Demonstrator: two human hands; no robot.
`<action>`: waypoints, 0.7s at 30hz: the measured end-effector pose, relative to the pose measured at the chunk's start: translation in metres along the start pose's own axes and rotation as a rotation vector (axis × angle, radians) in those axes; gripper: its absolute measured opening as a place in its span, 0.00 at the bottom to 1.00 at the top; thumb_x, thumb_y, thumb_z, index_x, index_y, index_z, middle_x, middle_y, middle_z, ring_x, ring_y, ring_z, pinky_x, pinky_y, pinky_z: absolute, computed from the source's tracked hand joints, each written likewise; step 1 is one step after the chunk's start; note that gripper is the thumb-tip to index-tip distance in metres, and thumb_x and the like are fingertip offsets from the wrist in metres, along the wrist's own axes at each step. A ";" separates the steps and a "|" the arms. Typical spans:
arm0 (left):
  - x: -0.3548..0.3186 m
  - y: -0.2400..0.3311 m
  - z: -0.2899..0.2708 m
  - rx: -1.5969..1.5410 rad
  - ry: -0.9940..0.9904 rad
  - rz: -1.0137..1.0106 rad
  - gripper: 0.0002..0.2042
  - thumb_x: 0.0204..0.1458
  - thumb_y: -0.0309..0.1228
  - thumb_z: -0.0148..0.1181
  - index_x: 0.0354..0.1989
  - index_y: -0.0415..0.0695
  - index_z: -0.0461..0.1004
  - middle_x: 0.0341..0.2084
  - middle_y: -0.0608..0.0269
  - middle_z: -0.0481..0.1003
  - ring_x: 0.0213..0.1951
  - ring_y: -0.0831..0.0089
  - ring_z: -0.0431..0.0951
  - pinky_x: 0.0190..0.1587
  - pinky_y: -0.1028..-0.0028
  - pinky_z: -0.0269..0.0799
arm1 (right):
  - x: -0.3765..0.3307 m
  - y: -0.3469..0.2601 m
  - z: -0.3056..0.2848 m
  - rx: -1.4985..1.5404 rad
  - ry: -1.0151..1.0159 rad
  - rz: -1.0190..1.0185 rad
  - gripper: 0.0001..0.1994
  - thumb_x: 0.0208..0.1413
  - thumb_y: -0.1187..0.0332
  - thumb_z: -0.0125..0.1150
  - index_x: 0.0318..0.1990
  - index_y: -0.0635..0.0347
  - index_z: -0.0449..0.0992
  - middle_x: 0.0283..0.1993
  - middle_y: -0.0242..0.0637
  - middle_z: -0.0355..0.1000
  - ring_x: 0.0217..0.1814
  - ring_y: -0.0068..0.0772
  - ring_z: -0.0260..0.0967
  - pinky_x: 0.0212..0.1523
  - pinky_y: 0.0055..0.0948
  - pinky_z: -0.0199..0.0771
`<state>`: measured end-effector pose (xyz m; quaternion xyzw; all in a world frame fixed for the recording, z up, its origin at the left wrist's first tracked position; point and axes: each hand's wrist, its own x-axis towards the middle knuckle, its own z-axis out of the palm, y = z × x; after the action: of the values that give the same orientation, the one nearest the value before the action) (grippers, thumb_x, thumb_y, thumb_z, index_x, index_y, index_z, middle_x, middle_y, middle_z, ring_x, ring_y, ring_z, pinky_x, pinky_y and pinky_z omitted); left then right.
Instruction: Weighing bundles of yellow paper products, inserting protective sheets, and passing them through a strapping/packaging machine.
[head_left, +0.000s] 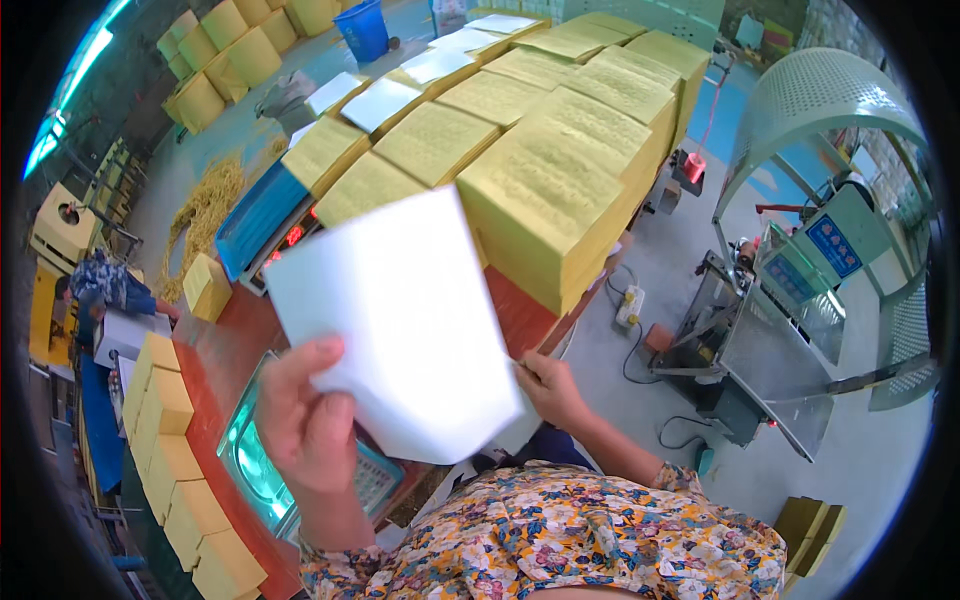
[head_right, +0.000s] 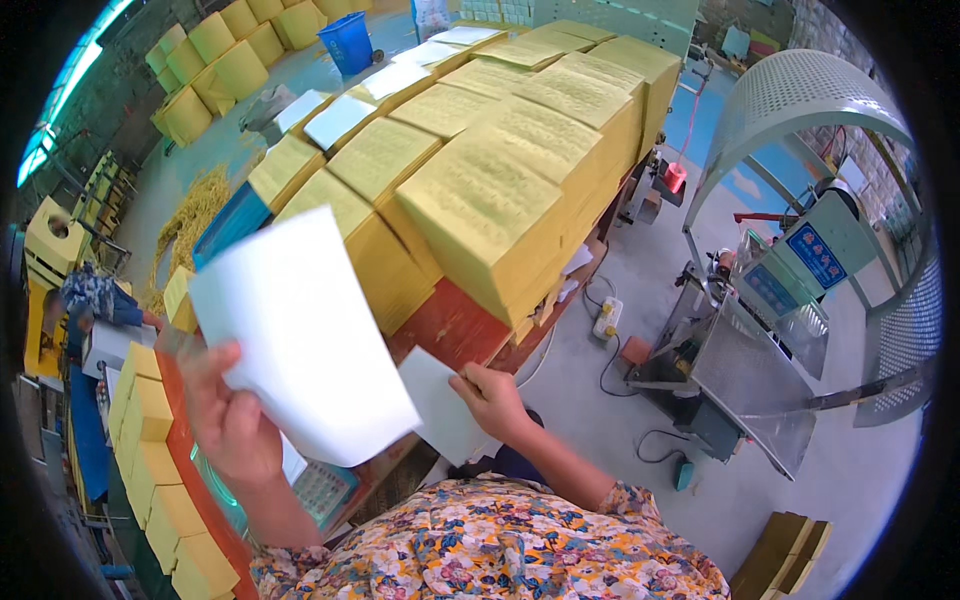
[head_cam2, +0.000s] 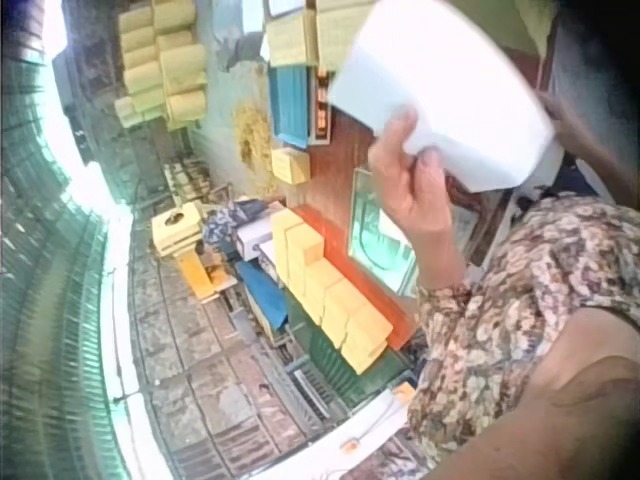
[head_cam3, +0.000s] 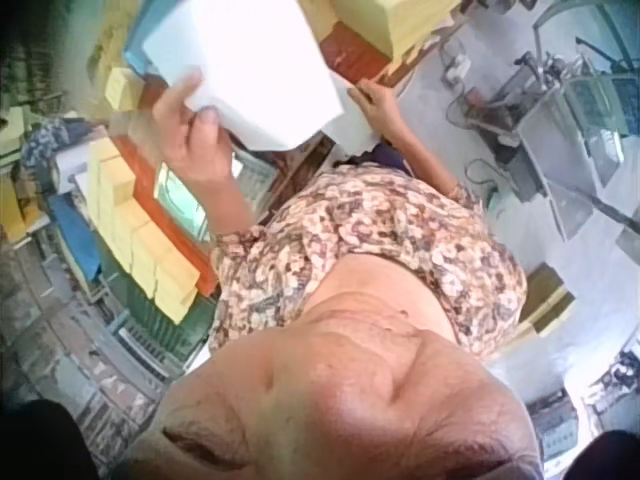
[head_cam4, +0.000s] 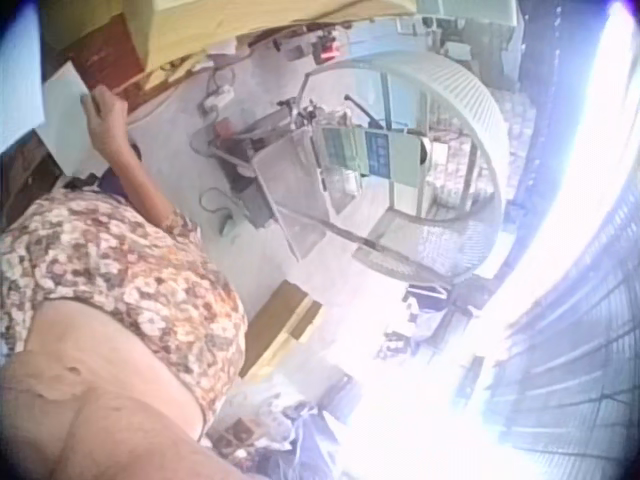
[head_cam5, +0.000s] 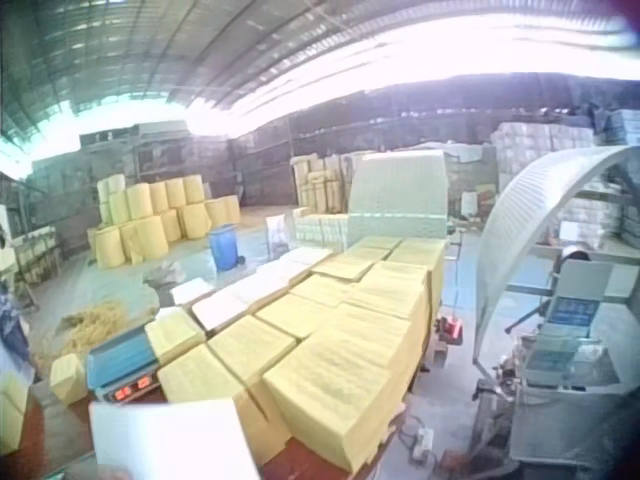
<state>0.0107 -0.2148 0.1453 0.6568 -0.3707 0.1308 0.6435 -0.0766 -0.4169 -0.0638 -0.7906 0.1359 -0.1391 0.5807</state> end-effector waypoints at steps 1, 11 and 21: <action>0.020 -0.003 0.024 0.003 -0.010 0.010 0.16 0.53 0.23 0.55 0.51 0.37 0.72 0.43 0.62 0.74 0.41 0.76 0.74 0.44 0.78 0.68 | -0.001 0.027 -0.007 0.150 0.004 -0.053 0.11 0.59 0.69 0.61 0.29 0.66 0.69 0.20 0.44 0.63 0.20 0.30 0.55 0.24 0.34 0.62; 0.084 -0.112 0.166 0.002 0.083 -0.549 0.12 0.56 0.22 0.56 0.48 0.36 0.76 0.39 0.65 0.76 0.36 0.83 0.72 0.41 0.79 0.69 | 0.034 0.032 -0.138 0.136 -0.167 -0.028 0.05 0.56 0.73 0.64 0.35 0.63 0.74 0.26 0.35 0.72 0.28 0.19 0.68 0.31 0.26 0.71; 0.096 -0.086 0.185 -0.213 0.292 -0.636 0.14 0.60 0.23 0.48 0.52 0.37 0.72 0.39 0.60 0.76 0.37 0.79 0.75 0.42 0.77 0.72 | 0.060 0.060 -0.164 0.354 -0.219 0.059 0.08 0.57 0.70 0.64 0.32 0.62 0.71 0.24 0.28 0.69 0.27 0.15 0.64 0.28 0.22 0.67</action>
<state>0.0770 -0.4282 0.1182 0.6429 -0.0637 -0.0227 0.7630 -0.0862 -0.6016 -0.0705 -0.6823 0.0685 -0.0570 0.7256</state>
